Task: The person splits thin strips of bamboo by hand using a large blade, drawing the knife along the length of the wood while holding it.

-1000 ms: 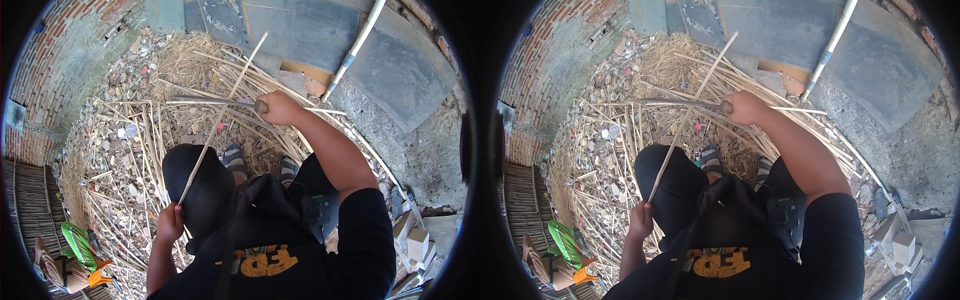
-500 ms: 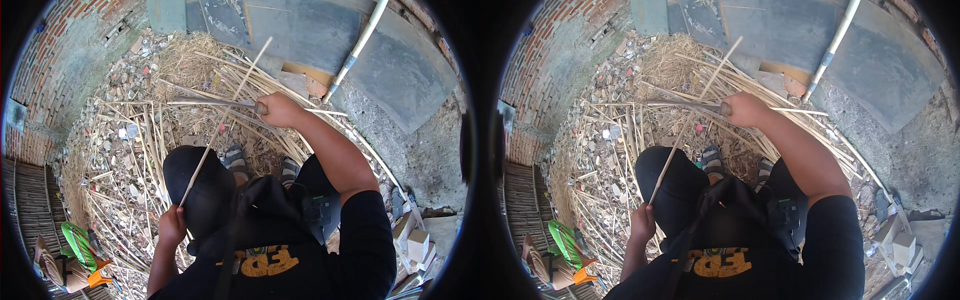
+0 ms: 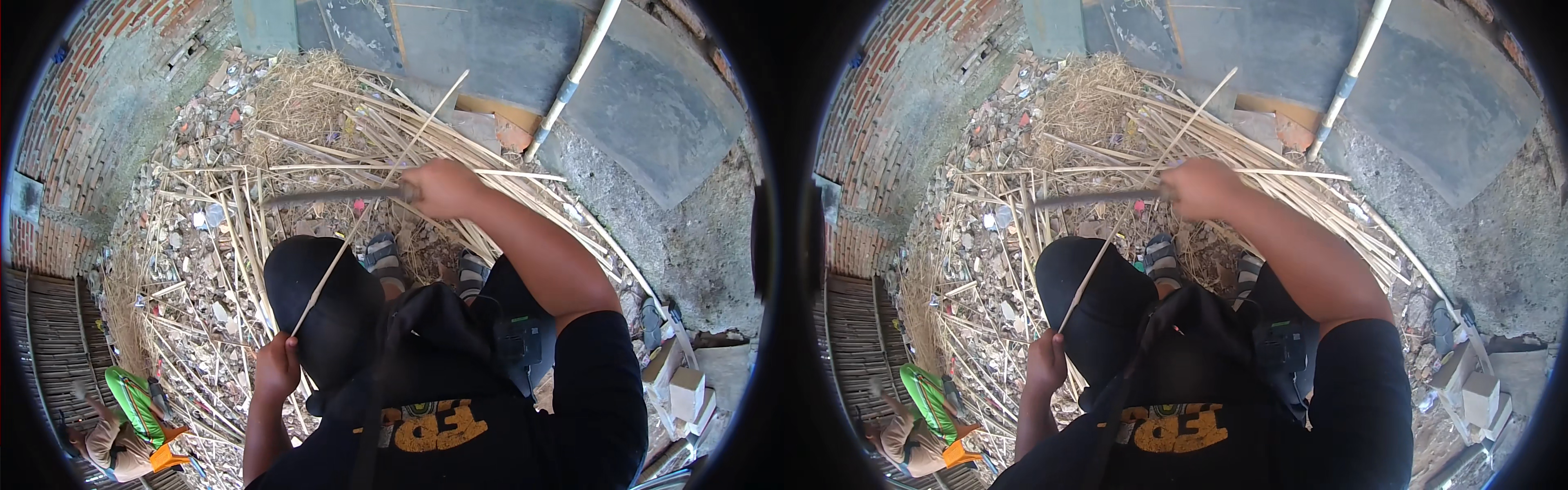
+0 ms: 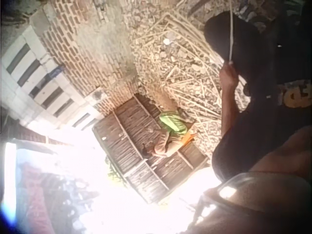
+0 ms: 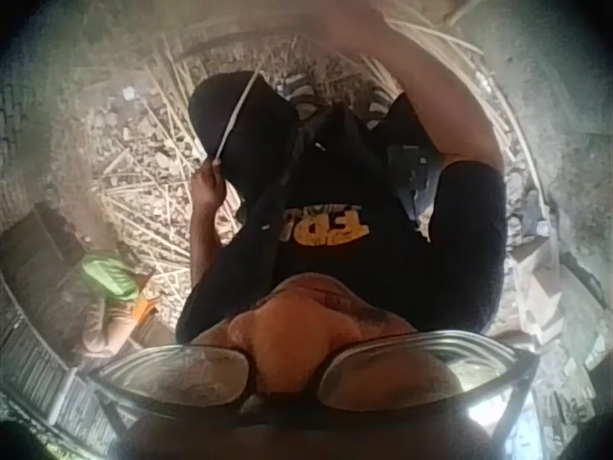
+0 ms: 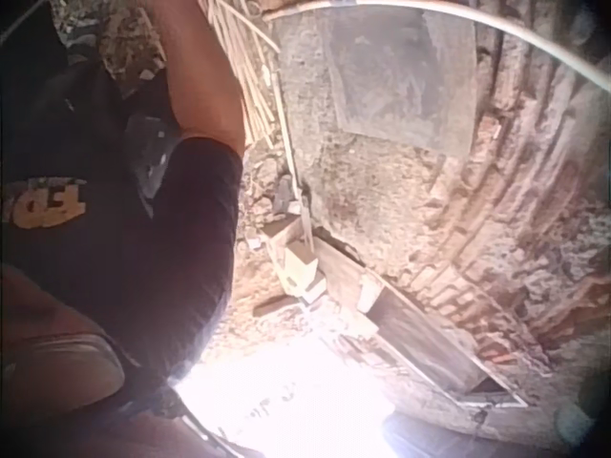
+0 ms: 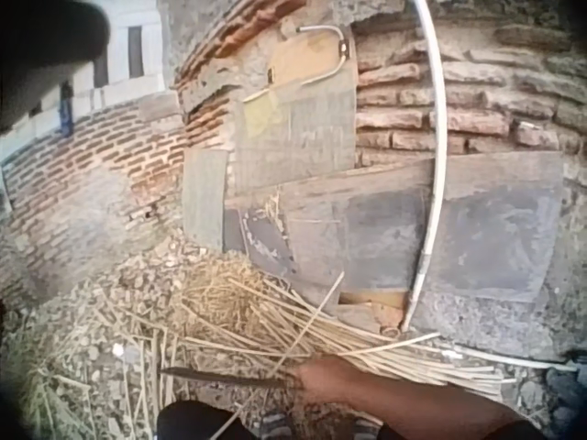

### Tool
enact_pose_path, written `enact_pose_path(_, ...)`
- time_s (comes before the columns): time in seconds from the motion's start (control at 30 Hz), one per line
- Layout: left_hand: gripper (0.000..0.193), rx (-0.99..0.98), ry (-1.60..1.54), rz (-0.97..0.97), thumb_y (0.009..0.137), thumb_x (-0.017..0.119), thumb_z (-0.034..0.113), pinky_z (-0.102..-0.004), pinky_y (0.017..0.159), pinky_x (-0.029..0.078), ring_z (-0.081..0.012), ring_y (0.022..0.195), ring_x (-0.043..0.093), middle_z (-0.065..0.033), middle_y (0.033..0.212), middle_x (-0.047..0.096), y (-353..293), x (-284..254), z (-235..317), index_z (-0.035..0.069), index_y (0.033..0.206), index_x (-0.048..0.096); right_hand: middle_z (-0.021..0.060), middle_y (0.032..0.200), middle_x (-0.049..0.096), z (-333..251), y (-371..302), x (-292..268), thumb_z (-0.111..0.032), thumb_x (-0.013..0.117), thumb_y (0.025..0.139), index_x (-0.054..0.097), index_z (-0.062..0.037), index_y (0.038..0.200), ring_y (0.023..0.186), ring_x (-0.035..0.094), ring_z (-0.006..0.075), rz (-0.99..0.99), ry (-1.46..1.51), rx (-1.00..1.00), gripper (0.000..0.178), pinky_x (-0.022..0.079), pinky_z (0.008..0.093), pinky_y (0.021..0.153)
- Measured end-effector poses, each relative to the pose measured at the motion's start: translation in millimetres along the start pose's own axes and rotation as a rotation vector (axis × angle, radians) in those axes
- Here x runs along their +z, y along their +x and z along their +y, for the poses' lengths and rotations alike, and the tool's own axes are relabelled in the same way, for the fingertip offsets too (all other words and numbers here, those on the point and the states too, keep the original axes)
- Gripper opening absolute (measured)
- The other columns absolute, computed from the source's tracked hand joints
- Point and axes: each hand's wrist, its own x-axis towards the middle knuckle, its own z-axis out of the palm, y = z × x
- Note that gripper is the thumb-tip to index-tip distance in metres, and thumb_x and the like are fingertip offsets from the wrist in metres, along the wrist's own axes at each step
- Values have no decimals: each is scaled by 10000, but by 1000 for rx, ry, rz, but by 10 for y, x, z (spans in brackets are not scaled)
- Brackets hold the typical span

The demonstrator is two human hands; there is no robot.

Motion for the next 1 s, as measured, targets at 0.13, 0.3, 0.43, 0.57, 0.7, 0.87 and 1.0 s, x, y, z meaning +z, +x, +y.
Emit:
enact_pose_path(0.13,273,59,-27,39,1038,457,203,-537,536,402,-495,612,561,-248,623,552,47,81,-52,27,839,519,147,859,694,264,28,-135,-120,627,758,687,-84,961,823,683,342,-91,134,87,215,543,447,760)
enact_pose_path(0.3,272,10,-48,-7,1036,466,207,-545,552,419,-501,631,574,-255,642,571,52,-35,46,25,848,538,157,849,705,353,39,-180,-133,649,743,702,-74,923,844,683,337,-3,135,143,196,540,440,772)
enact_pose_path(0.43,273,-8,15,21,1036,468,212,-553,563,432,-501,646,589,-262,658,586,-7,25,5,24,853,543,164,799,676,-115,-9,-78,-139,675,730,669,-64,941,759,656,358,-85,-150,-23,223,519,439,702)
enact_pose_path(0.57,284,1,-7,3,1038,466,217,-547,566,432,-498,647,589,-259,649,579,68,75,-75,26,838,533,175,824,681,405,108,-105,-145,669,741,676,-53,967,774,660,342,-81,201,151,245,519,427,711)
enact_pose_path(0.7,294,6,-44,-6,1038,465,218,-549,560,429,-494,651,593,-257,639,577,62,-63,91,25,827,528,173,805,670,462,97,-27,-145,669,734,650,-49,897,794,664,343,-76,124,138,191,520,443,708)
enact_pose_path(0.87,285,-30,55,28,1034,474,219,-549,564,435,-492,655,596,-256,647,583,18,31,32,26,832,529,188,797,671,25,53,-89,-159,697,734,650,-47,894,793,677,352,-127,-22,36,201,525,454,719)
enact_pose_path(1.0,275,20,8,30,1030,480,213,-556,560,436,-500,642,591,-263,644,582,79,90,-113,25,835,527,193,817,683,445,103,-195,-157,687,742,669,-36,911,772,666,366,-17,230,199,209,524,450,729)
